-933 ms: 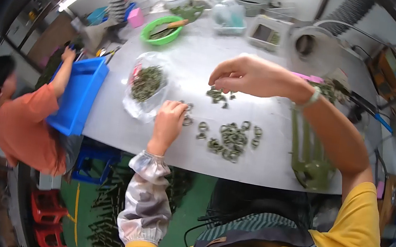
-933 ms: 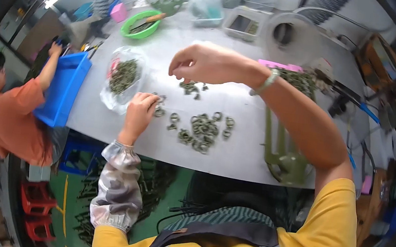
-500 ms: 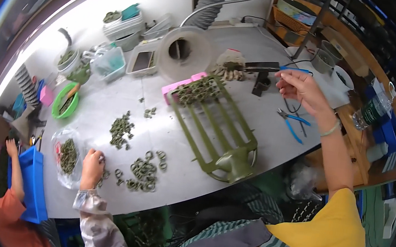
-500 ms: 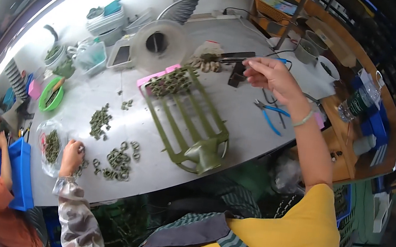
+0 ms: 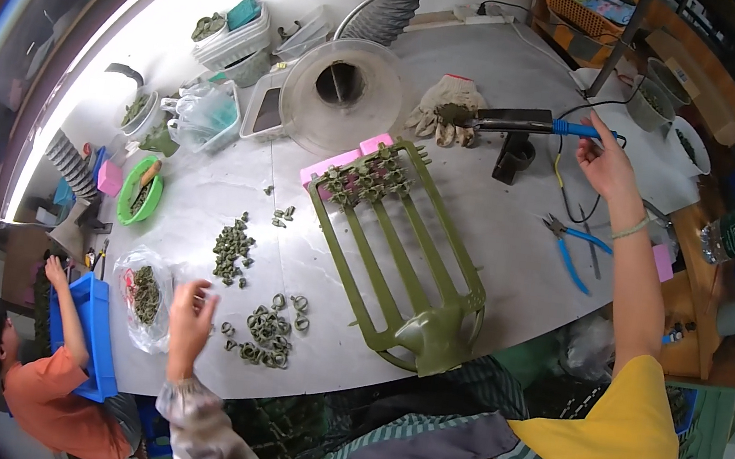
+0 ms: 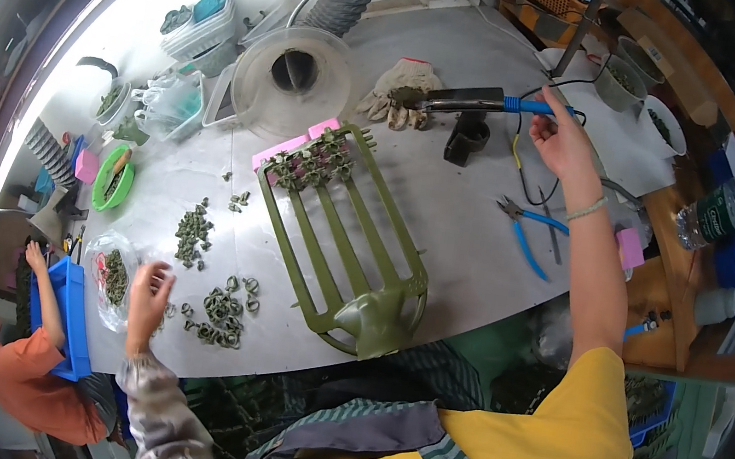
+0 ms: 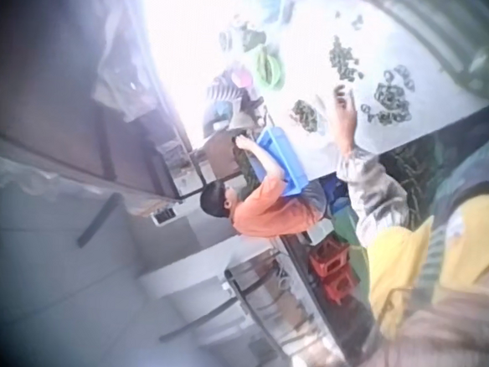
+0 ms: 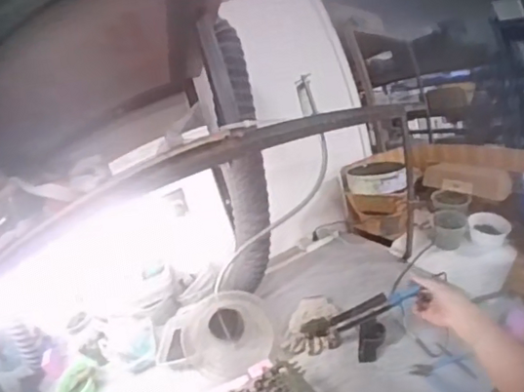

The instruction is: The person picks up small green plastic pieces from the table and places them into slots on a larger green plastic frame. They then use a soldering iron to melt the plastic and secure the pieces into the frame before picking up more pieces from the table.

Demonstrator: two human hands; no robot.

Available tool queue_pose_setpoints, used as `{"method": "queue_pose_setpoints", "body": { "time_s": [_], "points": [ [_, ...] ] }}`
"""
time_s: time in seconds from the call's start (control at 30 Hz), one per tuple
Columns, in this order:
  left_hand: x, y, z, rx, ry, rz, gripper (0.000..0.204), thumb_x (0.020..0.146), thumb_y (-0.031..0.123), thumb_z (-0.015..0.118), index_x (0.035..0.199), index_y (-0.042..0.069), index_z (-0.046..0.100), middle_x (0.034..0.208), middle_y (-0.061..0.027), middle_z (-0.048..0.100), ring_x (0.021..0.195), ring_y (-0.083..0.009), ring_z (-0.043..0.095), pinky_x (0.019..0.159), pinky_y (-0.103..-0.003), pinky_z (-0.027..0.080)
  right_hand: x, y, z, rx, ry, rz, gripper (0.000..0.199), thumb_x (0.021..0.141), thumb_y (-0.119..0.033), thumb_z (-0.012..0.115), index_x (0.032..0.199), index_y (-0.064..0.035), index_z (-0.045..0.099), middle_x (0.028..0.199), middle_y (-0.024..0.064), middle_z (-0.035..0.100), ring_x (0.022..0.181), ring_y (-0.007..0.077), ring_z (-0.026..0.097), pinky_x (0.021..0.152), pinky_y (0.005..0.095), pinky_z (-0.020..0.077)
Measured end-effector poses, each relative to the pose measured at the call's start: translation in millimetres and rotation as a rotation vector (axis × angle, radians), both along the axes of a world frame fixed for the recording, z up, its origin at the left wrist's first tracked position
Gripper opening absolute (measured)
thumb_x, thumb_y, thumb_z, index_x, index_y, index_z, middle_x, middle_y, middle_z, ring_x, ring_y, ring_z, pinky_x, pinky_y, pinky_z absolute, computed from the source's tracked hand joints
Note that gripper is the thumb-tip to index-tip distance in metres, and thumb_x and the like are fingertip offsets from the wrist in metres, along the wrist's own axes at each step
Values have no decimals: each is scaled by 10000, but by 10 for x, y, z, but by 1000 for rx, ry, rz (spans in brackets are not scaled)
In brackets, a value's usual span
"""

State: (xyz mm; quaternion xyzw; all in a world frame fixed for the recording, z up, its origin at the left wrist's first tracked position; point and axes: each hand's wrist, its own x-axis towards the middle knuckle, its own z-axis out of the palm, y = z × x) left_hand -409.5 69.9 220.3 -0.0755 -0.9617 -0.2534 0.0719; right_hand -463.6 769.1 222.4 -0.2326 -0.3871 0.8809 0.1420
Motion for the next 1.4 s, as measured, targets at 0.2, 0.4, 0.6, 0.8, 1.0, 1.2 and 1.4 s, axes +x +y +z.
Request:
{"method": "queue_pose_setpoints", "body": {
  "time_s": [0.2,0.4,0.6,0.8,1.0,1.2,1.4],
  "points": [
    [949,1449,104,790,-1166,-243,436,1020,167,565,1394,-44,493,1201,-162,673,1114,-199,647,969,-304,528,71,-27,95,330,52,-17,287,894,-204,721,1063,23,673,1004,100,685,889,170,663,813,285,549],
    [1204,2095,-330,1469,-1097,66,445,1028,123,534,1430,-4,393,1278,-114,589,1230,-204,559,1064,-338,459,219,-340,363,383,153,2,306,922,-199,680,1118,35,660,1077,111,688,926,183,680,873,277,551],
    [1209,2215,-396,1531,-1049,-8,402,1018,159,564,1384,37,454,1264,-70,599,1180,-156,575,1031,-309,463,434,-529,413,587,248,111,280,991,-164,587,1182,35,638,1147,122,667,1032,202,675,968,298,535],
    [1186,2276,-507,1610,-1021,-58,398,1021,157,557,1384,31,451,1271,-68,598,1185,-158,569,1048,-302,448,490,-560,309,714,319,50,266,1001,-172,592,1170,26,643,1123,138,666,1052,203,668,981,309,523],
    [1080,1827,-376,1205,-1072,-326,421,1024,142,550,1409,7,450,1306,-121,591,1197,-157,575,1025,-305,484,477,-772,297,982,311,115,243,1004,-146,583,1175,13,650,1120,114,665,1094,199,648,1017,343,508],
    [466,196,-173,51,91,9,140,892,11,647,1023,8,697,866,-132,710,716,-212,695,650,-322,543,399,-708,170,1108,256,68,295,1010,-184,577,1229,5,637,1202,124,654,1127,215,641,1083,357,469],
    [-248,-713,-165,-271,-248,-82,413,778,-10,672,1176,83,612,1093,-177,591,1055,-390,579,892,-436,490,425,-776,279,961,302,72,302,1007,-173,581,1238,16,623,1205,136,653,1103,217,654,1060,339,486]
  ]
}}
